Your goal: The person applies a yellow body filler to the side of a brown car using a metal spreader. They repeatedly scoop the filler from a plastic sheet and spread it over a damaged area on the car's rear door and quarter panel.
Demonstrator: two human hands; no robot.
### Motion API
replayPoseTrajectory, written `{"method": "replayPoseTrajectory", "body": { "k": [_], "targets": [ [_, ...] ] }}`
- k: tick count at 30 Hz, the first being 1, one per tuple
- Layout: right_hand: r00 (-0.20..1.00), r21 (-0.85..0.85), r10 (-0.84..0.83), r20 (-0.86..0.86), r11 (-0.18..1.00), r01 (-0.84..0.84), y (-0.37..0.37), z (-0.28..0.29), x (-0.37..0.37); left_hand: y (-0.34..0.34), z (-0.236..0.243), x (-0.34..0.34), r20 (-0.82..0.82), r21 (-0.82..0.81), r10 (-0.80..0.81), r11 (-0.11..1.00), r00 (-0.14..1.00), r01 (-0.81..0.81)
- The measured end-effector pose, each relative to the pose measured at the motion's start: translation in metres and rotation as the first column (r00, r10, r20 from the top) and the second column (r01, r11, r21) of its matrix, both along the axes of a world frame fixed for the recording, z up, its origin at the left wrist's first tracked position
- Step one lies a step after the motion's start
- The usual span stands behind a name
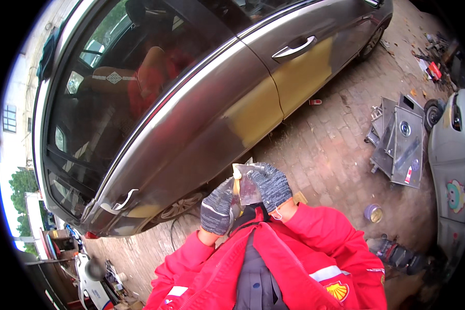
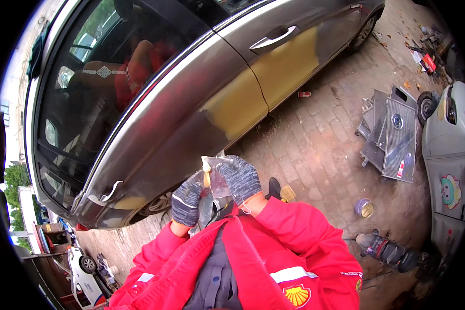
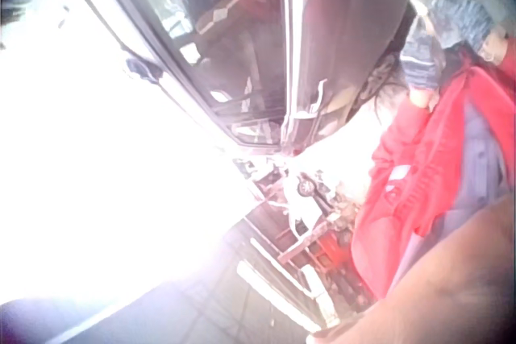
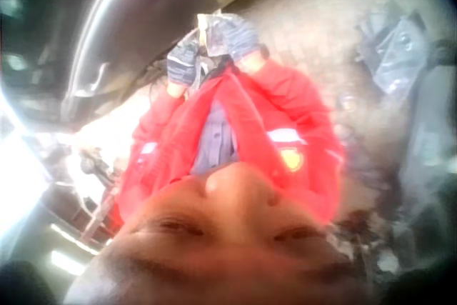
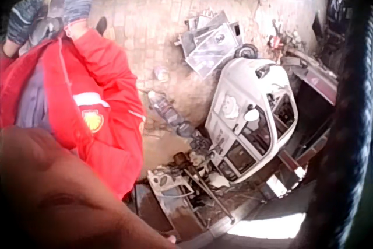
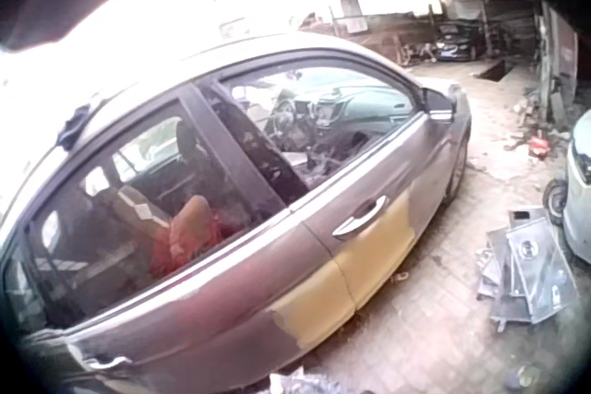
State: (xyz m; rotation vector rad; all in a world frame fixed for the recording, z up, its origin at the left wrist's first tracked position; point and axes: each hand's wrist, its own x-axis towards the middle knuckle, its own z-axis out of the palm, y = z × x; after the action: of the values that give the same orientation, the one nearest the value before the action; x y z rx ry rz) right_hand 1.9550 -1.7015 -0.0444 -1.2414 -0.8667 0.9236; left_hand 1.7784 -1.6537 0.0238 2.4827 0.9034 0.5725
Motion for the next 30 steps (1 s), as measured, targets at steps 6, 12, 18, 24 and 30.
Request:
{"method": "replayPoseTrajectory", "body": {
  "k": [6, 12, 18, 24, 30],
  "targets": [
    [0.995, -0.004, -0.025, -0.1, 1.0, 0.024, -0.013, 0.018, 0.018, -0.017, -0.028, -0.011, -0.175, -0.004, -0.217, 0.976, 0.96, 0.22],
    [1.0, 0.323, -0.015, 0.016, 0.946, 0.009, -0.026, 0.027, 0.039, -0.023, -0.013, -0.02, 0.089, -0.757, 0.364, 0.63, 0.927, -0.174],
    [0.881, 0.174, 0.213, 0.422, 0.935, -0.31, -0.043, 0.017, 0.003, -0.023, -0.015, -0.048, 0.05, 0.028, 0.035, 0.999, 0.998, -0.037],
    [0.65, 0.179, 0.25, 0.717, 0.836, -0.519, -0.044, 0.008, -0.034, -0.056, -0.03, -0.115, 0.15, -0.251, 0.37, 0.911, 0.917, -0.327],
    [0.372, 0.055, 0.306, 0.876, 0.705, -0.707, -0.054, -0.003, -0.1, -0.107, -0.049, -0.226, 0.219, -0.023, 0.568, 0.816, 0.793, -0.578]
  ]
}}
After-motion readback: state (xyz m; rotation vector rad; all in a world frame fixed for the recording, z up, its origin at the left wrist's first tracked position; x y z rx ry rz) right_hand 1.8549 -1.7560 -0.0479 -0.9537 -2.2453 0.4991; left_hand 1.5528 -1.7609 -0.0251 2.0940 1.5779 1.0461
